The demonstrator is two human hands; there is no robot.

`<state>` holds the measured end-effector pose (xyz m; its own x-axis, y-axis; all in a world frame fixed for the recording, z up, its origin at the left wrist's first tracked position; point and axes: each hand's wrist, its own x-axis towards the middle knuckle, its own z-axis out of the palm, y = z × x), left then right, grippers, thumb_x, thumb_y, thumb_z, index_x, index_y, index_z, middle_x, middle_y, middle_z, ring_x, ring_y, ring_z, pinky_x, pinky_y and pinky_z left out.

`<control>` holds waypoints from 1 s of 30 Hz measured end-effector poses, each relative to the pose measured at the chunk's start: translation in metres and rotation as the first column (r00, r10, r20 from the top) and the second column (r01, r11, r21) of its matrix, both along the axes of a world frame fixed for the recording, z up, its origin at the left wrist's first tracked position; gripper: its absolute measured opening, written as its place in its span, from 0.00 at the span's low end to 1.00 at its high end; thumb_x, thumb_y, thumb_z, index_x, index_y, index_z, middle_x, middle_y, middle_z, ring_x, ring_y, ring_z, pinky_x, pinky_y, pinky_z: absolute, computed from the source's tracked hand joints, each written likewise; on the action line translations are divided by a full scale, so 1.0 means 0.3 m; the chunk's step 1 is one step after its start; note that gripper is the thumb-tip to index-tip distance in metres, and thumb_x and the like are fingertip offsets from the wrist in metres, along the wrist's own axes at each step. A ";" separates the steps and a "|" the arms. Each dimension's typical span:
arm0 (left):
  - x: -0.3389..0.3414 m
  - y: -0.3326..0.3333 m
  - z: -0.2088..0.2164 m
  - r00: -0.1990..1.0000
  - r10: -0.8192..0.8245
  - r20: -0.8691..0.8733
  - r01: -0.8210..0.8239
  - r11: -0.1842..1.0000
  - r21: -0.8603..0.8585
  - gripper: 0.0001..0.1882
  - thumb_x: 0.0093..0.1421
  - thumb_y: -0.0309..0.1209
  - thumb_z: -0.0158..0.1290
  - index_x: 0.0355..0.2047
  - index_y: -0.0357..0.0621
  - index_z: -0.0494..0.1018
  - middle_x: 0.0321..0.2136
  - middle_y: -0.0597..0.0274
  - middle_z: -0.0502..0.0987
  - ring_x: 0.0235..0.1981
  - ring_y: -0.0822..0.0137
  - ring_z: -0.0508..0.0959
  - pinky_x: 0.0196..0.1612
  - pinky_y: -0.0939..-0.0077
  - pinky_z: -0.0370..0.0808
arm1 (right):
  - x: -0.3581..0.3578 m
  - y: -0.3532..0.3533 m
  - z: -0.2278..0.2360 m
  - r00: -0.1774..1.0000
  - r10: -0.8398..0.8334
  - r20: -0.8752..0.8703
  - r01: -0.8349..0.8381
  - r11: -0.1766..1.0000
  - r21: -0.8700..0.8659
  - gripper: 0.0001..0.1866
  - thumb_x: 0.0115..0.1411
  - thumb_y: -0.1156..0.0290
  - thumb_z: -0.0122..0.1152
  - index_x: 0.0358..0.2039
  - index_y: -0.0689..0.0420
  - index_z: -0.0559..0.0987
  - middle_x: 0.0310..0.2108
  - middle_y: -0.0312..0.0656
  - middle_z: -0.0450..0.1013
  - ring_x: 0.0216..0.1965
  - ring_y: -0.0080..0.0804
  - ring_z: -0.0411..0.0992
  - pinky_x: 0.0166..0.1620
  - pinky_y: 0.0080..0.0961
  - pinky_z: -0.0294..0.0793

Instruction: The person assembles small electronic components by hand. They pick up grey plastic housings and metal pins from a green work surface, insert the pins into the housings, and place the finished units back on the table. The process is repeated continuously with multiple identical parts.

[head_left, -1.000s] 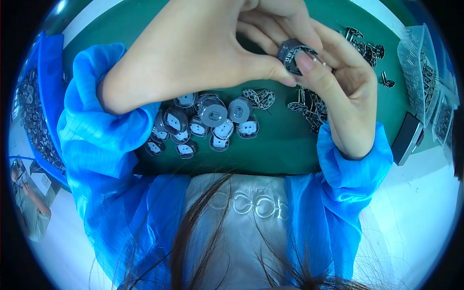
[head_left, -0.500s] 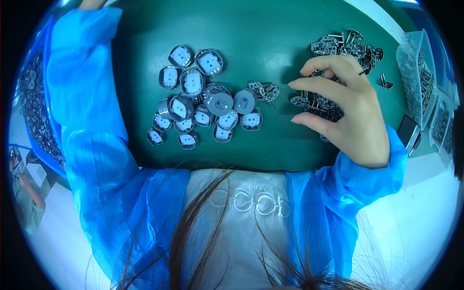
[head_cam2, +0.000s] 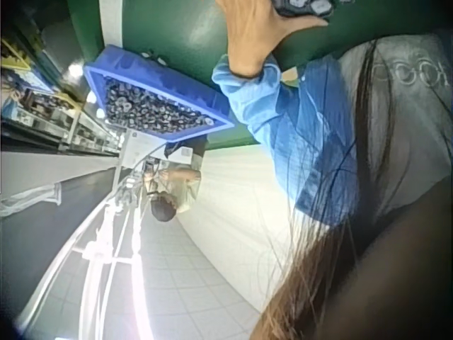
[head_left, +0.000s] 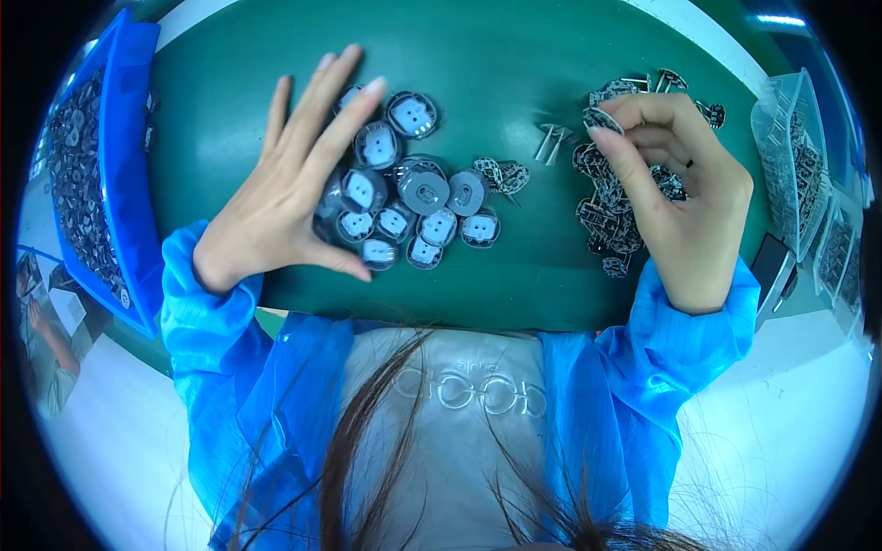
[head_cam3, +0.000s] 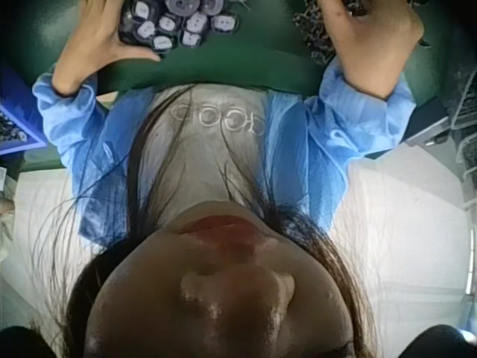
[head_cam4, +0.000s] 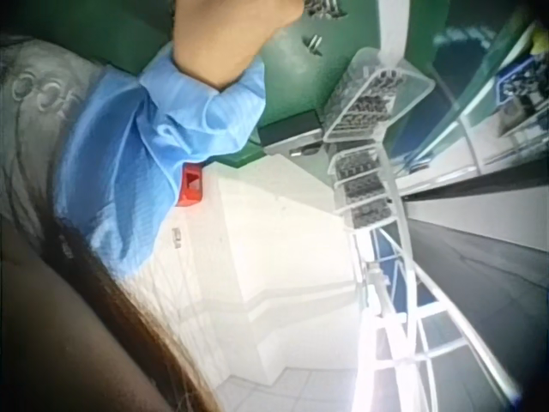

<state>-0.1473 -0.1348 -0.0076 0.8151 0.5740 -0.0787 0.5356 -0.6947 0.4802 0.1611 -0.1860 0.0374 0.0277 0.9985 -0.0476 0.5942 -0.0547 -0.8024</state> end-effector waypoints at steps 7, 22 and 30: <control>0.228 0.169 -0.037 0.952 -0.285 0.115 0.282 0.959 0.042 0.70 0.30 0.67 0.66 0.72 0.49 0.53 0.72 0.45 0.48 0.73 0.40 0.48 0.70 0.34 0.41 | 0.038 0.002 -0.037 0.991 -0.087 -0.105 0.092 0.995 0.044 0.09 0.57 0.82 0.68 0.39 0.68 0.82 0.40 0.43 0.78 0.39 0.28 0.78 0.43 0.23 0.81; 0.517 0.238 0.106 0.961 -0.276 -0.036 0.277 0.960 0.036 0.34 0.45 0.43 0.70 0.48 0.38 0.73 0.44 0.50 0.72 0.48 0.54 0.72 0.53 0.60 0.70 | 0.097 0.006 -0.023 0.920 -0.330 -0.211 0.381 0.877 0.291 0.12 0.57 0.86 0.67 0.42 0.68 0.80 0.44 0.49 0.80 0.42 0.29 0.80 0.48 0.22 0.80; 0.511 0.267 0.053 0.912 -0.222 0.345 0.244 0.969 -0.021 0.23 0.40 0.24 0.68 0.38 0.42 0.74 0.30 0.57 0.75 0.29 0.59 0.76 0.34 0.68 0.74 | 0.087 0.004 -0.009 0.936 -0.310 -0.168 0.346 0.896 0.279 0.11 0.57 0.86 0.67 0.41 0.69 0.80 0.47 0.53 0.78 0.41 0.29 0.79 0.47 0.23 0.80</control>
<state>0.0059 -0.0548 0.0084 0.9094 0.3671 0.1956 0.1603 -0.7432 0.6496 0.1873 -0.1847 0.0347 0.3687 0.9008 0.2293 0.4862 0.0234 -0.8735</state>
